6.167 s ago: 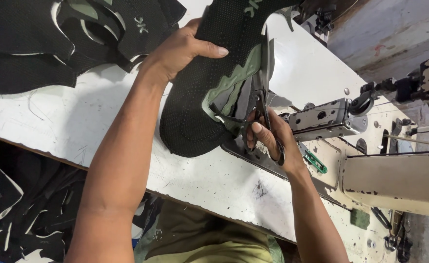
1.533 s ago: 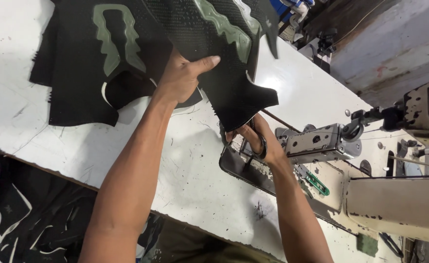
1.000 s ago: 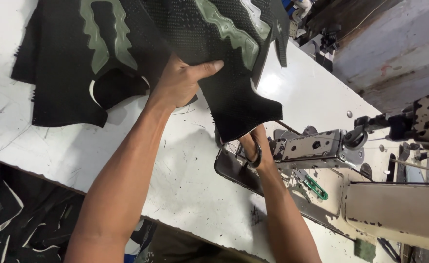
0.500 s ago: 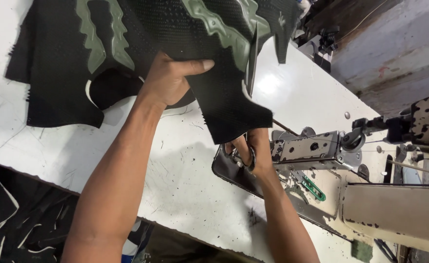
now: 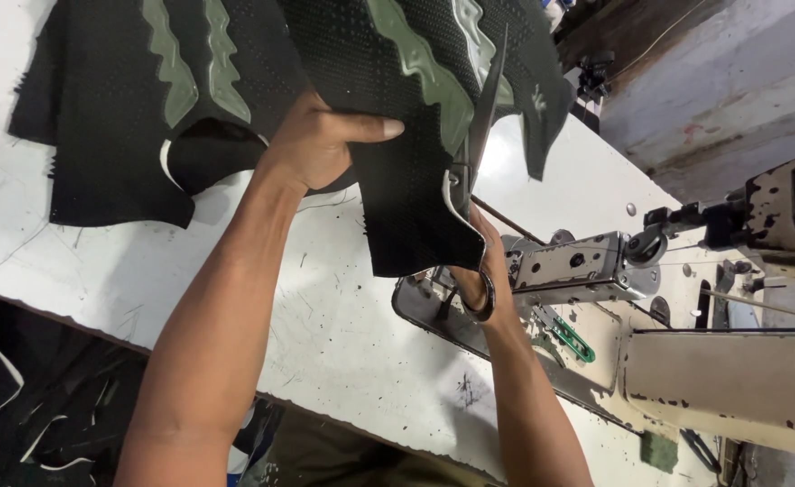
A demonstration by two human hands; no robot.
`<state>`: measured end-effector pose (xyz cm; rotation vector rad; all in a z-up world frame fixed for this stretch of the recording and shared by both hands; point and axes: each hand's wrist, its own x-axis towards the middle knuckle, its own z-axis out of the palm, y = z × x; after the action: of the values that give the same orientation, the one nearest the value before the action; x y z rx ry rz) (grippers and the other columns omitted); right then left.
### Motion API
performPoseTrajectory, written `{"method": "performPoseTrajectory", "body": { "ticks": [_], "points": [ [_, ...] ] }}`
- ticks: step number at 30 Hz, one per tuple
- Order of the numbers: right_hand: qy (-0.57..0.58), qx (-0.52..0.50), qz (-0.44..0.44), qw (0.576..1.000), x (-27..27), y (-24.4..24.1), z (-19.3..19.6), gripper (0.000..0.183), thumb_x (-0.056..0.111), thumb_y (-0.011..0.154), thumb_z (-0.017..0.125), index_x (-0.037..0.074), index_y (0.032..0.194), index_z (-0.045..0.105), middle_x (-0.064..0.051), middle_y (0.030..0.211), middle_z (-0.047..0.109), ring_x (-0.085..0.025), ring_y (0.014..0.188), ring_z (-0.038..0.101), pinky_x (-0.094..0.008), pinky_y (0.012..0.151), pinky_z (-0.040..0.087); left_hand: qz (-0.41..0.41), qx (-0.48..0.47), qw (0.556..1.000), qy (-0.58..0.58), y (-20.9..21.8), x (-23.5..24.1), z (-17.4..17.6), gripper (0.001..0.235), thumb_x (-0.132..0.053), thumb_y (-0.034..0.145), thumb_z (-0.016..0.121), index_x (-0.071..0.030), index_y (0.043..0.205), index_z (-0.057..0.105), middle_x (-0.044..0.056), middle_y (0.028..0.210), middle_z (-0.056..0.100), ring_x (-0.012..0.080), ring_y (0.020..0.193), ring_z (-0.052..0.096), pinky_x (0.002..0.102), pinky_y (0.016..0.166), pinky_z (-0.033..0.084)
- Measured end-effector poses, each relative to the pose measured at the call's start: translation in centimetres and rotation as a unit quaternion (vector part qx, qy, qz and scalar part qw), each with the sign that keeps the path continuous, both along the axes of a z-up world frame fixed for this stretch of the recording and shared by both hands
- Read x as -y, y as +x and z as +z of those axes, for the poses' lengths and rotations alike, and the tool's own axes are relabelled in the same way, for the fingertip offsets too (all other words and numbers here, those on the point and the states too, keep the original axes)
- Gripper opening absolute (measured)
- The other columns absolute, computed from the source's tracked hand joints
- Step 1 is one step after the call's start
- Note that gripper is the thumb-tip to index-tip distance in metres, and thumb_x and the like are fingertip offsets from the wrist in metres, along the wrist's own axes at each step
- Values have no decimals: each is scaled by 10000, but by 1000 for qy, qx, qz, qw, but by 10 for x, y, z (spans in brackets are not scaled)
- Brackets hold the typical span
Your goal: Cutting out shoe upper components from large pieces of fabric using scissors.
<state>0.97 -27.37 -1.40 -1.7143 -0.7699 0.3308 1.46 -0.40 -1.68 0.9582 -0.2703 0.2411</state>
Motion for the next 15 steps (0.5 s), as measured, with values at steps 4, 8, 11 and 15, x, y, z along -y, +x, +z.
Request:
{"method": "performPoseTrajectory", "body": {
  "ticks": [4,8,11,15],
  "points": [
    [-8,-62,-27,998,-11,-12,13,781,505,869,745,-58,1344,485,-119,834,690,-208,655,723,-336,580,640,11,-6,1000,24,-1,2,1,267,6,827,747,-29,1090,721,86,1068,754,210,1015,714,335,980,556],
    [32,-37,-6,999,-12,-26,19,627,375,920,696,-72,1310,496,-94,752,651,-173,594,674,-301,526,588,1,-34,999,-16,-3,8,3,359,37,757,758,-41,1104,712,89,1081,762,220,1034,725,352,991,560],
    [30,-19,-3,999,-6,-35,23,484,335,968,660,-67,1211,543,-68,685,610,-143,556,630,-275,515,551,-12,-16,999,-46,-2,10,3,396,40,765,780,-40,1145,704,87,1113,748,222,1072,709,366,1019,549],
    [-43,-33,3,999,13,-35,29,390,364,979,628,-11,1061,561,-40,679,610,-119,559,638,-259,523,570,-19,-14,999,-30,-3,2,5,488,-11,734,839,-40,1195,683,75,1160,740,222,1136,694,374,1058,532]
  ]
}}
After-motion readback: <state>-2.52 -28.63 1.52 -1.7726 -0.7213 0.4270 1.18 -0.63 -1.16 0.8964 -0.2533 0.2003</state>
